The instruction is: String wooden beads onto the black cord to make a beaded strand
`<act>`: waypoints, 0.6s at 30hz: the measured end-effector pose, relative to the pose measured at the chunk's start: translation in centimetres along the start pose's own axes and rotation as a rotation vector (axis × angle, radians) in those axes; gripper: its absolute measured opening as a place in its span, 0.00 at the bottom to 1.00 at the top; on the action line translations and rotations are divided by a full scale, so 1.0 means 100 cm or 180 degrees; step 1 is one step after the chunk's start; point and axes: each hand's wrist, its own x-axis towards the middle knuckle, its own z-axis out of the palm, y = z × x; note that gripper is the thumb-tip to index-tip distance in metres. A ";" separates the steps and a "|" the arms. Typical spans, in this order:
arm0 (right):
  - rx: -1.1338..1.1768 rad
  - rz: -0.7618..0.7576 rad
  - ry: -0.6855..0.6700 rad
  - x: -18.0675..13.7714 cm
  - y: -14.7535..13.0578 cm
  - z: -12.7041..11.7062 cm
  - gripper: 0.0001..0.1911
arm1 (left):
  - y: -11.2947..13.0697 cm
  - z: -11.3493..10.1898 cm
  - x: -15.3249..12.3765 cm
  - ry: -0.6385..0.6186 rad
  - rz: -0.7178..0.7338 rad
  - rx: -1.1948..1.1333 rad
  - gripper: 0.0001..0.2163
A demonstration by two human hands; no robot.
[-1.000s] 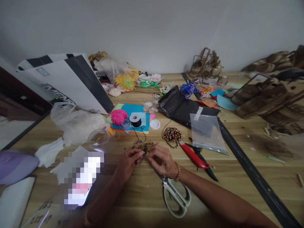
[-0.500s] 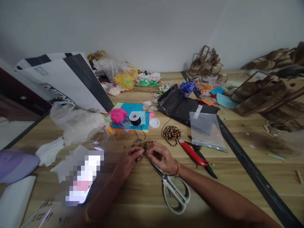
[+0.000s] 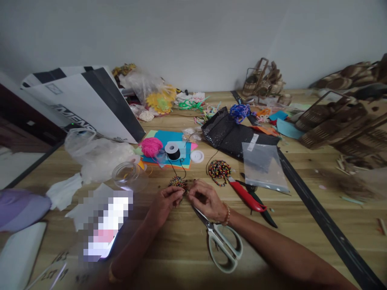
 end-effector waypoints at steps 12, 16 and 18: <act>0.0007 0.0061 -0.0049 -0.002 0.004 0.001 0.07 | -0.004 0.000 0.000 -0.0073 -0.0029 0.0161 0.12; -0.0006 0.0060 -0.0012 -0.001 0.001 0.001 0.08 | -0.004 0.000 0.001 -0.0094 0.0003 0.0147 0.11; -0.0002 0.0042 0.0019 0.000 0.000 0.000 0.08 | -0.004 -0.001 0.001 -0.0092 0.0009 0.0154 0.11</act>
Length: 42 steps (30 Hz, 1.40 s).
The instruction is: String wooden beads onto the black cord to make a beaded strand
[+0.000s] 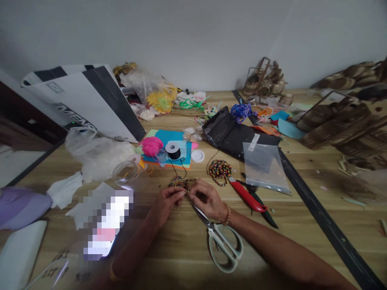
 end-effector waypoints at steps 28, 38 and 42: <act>0.0049 -0.0056 -0.0057 -0.001 0.004 0.002 0.07 | -0.005 -0.003 0.001 -0.0083 0.0191 0.0291 0.10; 0.0078 -0.0064 -0.0095 0.000 0.004 0.002 0.08 | 0.006 0.000 -0.007 -0.0142 0.0739 0.1056 0.08; 0.0128 0.0035 -0.0056 0.000 0.003 0.002 0.09 | 0.004 -0.001 -0.006 -0.0021 0.1012 0.1314 0.07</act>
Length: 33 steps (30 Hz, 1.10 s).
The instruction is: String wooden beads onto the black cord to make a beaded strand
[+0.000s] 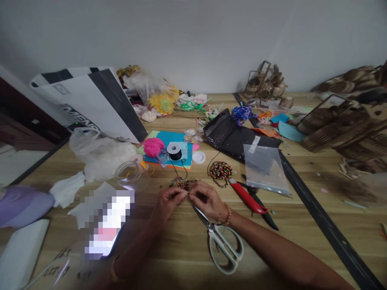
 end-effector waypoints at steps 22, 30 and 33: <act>0.1106 0.0995 -0.0145 -0.002 0.007 0.002 0.13 | -0.005 -0.004 0.001 0.0085 0.0812 0.0331 0.04; 0.0799 0.0845 -0.0139 0.001 0.006 -0.001 0.16 | -0.006 -0.004 0.004 0.0240 0.0654 0.0417 0.06; 0.0675 0.0743 -0.0038 0.002 0.007 -0.003 0.15 | -0.007 -0.006 0.005 0.0508 0.0475 0.0537 0.06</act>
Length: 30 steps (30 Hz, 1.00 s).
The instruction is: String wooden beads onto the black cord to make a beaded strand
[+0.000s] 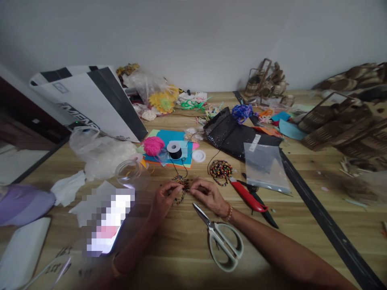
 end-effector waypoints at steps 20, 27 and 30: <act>0.0356 0.0329 0.0293 0.002 0.005 0.001 0.15 | -0.017 0.000 0.000 -0.0341 0.0971 0.2032 0.04; 0.0338 0.0344 0.0264 0.002 0.005 0.000 0.14 | -0.021 -0.001 0.000 -0.0499 0.1083 0.2218 0.05; 0.0384 0.0371 0.0275 0.002 0.004 0.001 0.15 | -0.022 -0.001 0.000 -0.0497 0.1095 0.2174 0.06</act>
